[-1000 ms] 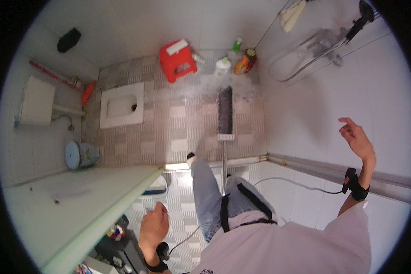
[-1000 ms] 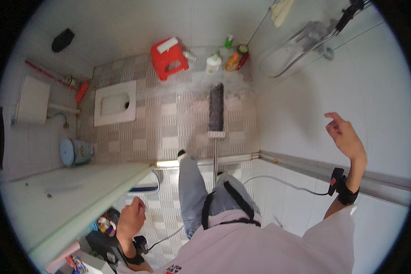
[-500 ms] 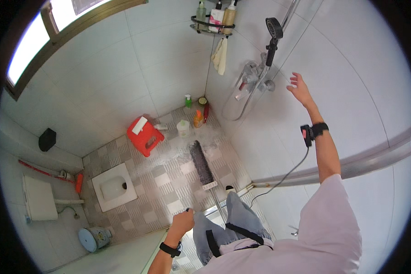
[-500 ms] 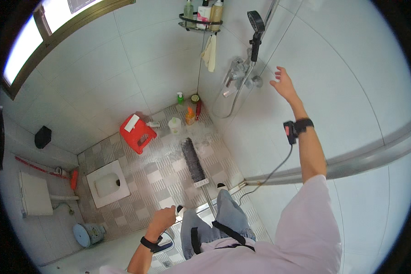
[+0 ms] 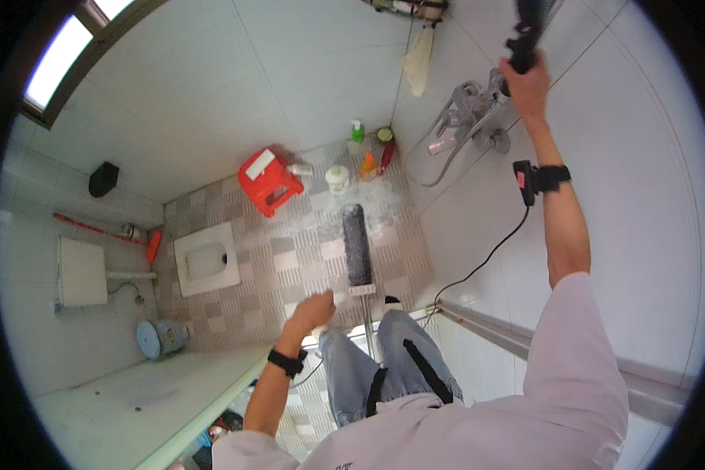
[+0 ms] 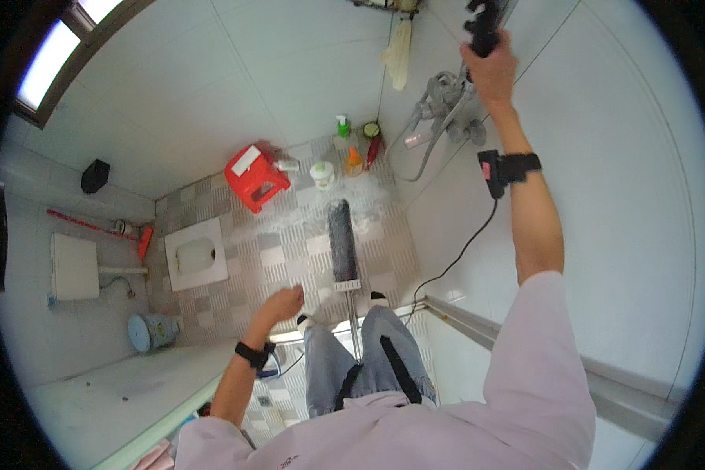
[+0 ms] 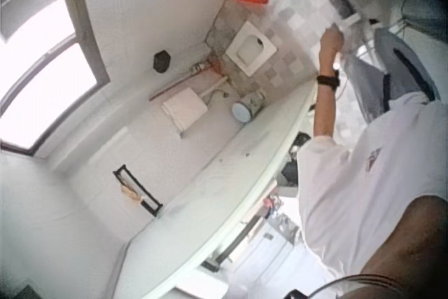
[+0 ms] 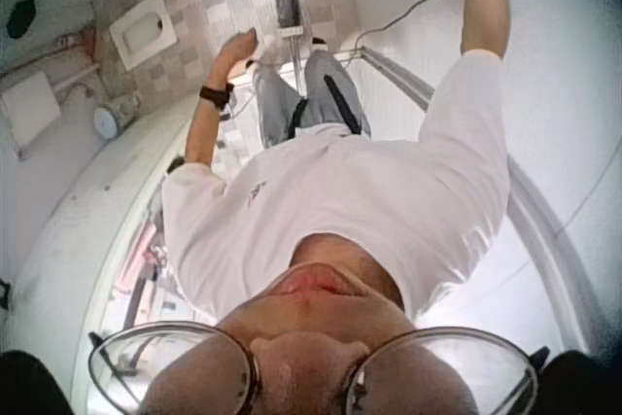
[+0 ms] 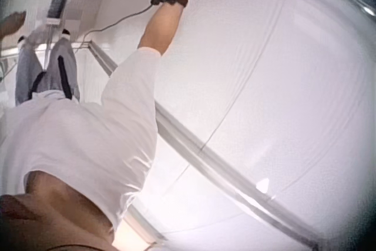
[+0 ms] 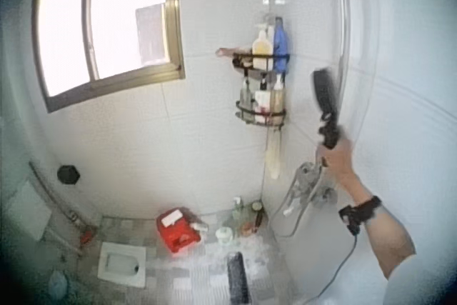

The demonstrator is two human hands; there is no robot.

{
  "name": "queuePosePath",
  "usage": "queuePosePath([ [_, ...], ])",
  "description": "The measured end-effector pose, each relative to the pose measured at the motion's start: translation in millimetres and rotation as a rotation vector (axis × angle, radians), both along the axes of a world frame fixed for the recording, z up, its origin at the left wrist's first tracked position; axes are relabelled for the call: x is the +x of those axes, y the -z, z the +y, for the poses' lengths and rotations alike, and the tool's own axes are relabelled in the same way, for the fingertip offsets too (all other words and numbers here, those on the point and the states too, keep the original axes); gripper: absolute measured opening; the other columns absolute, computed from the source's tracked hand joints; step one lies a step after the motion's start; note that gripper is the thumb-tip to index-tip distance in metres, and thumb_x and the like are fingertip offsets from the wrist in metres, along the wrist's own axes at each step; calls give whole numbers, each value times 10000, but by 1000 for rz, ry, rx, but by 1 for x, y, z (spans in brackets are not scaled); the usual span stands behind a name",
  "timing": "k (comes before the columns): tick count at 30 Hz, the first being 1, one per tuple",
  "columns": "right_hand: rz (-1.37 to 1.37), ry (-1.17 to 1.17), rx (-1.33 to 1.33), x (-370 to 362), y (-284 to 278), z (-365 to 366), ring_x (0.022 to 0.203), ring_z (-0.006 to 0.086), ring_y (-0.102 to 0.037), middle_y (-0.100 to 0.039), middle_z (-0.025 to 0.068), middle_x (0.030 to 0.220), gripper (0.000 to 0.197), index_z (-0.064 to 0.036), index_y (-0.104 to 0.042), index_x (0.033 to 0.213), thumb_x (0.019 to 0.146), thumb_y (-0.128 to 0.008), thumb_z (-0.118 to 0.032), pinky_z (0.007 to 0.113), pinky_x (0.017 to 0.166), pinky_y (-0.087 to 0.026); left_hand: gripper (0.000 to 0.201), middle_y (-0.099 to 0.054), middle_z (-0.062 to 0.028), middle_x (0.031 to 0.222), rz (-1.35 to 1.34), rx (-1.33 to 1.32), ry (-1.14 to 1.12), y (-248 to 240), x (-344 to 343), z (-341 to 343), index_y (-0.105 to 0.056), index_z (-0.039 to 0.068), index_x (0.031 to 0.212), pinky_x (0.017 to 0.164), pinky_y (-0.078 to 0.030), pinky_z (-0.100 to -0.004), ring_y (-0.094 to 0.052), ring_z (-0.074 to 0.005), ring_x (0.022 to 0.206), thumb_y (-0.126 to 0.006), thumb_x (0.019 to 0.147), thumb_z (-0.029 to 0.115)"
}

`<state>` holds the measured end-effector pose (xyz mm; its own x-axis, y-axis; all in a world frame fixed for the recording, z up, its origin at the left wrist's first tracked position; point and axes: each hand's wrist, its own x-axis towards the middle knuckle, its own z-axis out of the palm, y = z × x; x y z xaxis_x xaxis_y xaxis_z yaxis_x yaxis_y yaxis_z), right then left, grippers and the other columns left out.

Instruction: The person mops a tiled bathroom floor using a long-handled mop. They then rinse the mop head with a handheld shower head before resuming mopping.

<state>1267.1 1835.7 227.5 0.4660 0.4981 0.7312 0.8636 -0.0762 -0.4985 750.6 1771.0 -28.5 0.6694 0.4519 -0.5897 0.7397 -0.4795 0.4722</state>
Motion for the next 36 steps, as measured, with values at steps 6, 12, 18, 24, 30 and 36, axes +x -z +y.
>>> queuePosePath([
  [6,441,10,11,-90,57,-90,609,137,-524,-544,47,681,299,2,-516,941,718,-685,-104,292,567,-443,240,-589,-295,856,-204,110,-70,-12,73,88,-458,-8,987,729,-438,-541,-568,-461,835,-462,823,167],
  [12,503,67,-638,-190,257,-144,623,382,-579,-570,184,664,294,-12,-513,955,707,-632,-118,421,565,-447,240,-561,-276,896,-950,318,-334,-23,204,171,-468,-30,986,745,-431,-480,-538,-439,892,-492,752,20],
  [18,587,25,-986,-248,385,-160,715,413,-594,-608,218,752,393,-20,-509,1009,706,-665,-216,453,596,-462,640,-394,-298,1276,-1185,130,-320,-21,342,146,-316,-85,1293,1030,-304,-407,-381,-404,1201,-554,729,101],
  [24,517,165,-1095,-269,428,-132,626,315,-596,-605,152,743,344,-35,-483,1040,749,-620,-158,407,527,-469,520,-468,-256,1159,-1071,-366,-66,12,415,122,-378,-15,1189,944,-361,-404,-457,-380,1100,-564,712,72],
  [30,1247,127,-746,-262,469,-121,492,193,-538,-526,91,657,329,-26,-417,1101,798,-547,-28,313,410,-433,446,-459,-257,1069,-1405,-342,-409,18,449,106,-374,-63,1109,889,-385,-418,-466,-405,1034,-523,690,-29],
  [36,989,77,-620,-233,536,-114,398,149,-481,-487,69,586,326,-9,-400,1082,796,-556,-10,300,364,-389,448,-439,-239,1058,-1141,-153,-737,0,447,110,-379,-79,1074,845,-404,-459,-473,-390,994,-575,674,-30],
])
